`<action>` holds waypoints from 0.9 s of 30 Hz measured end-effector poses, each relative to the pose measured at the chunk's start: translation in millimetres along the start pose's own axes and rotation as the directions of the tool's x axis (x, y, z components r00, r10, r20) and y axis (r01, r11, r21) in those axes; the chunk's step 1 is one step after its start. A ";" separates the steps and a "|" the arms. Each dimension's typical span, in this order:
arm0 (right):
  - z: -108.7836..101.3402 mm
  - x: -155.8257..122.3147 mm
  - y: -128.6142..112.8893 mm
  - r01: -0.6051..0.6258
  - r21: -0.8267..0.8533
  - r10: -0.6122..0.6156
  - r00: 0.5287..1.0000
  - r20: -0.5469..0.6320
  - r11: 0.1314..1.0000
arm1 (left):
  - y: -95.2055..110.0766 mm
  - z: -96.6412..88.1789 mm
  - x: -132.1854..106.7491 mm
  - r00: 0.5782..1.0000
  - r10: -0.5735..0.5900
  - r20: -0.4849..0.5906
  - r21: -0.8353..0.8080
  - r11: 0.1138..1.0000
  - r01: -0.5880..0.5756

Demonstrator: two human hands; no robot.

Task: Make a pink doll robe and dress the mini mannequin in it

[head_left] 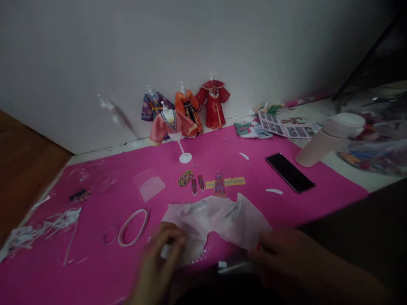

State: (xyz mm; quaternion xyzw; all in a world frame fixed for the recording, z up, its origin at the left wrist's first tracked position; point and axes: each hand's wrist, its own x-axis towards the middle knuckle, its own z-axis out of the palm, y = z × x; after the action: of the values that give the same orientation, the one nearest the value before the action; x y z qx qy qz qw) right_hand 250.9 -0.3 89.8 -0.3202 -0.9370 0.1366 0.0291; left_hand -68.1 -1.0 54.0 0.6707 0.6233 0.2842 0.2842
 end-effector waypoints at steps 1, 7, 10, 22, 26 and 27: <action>-2.4 1.4 -2.0 0.003 0.001 -0.003 1.000 0.010 1.000 | 11.4 10.7 -6.7 0.990 -0.015 0.142 -0.130 0.991 0.033; -2.7 6.1 -4.4 0.049 0.041 -0.049 0.999 0.000 0.998 | 35.5 42.9 -18.5 0.915 -0.038 0.401 -0.458 0.857 0.236; -0.3 6.7 -2.9 0.043 0.067 -0.044 0.999 0.015 0.997 | 35.2 43.3 -15.5 0.901 -0.047 0.432 -0.499 0.820 0.282; 5.6 3.1 -0.9 0.020 0.054 -0.022 0.999 0.034 0.998 | 41.7 50.4 -15.3 0.949 -0.001 0.316 -0.506 0.846 0.170; 18.5 -1.4 2.1 -0.070 0.095 0.069 0.997 0.015 0.993 | 38.1 45.6 -20.3 0.976 0.014 0.215 -0.551 0.827 0.110; 23.2 -3.2 6.9 -0.087 0.081 0.089 0.996 -0.011 0.993 | 35.6 43.9 -22.0 0.983 -0.013 0.186 -0.560 0.820 0.117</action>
State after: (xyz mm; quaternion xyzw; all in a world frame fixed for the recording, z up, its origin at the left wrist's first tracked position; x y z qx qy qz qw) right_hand 254.2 -2.5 65.7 -0.3608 -0.9154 0.1729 0.0428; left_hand -13.2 -26.4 49.9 0.5560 0.5059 0.3875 0.5336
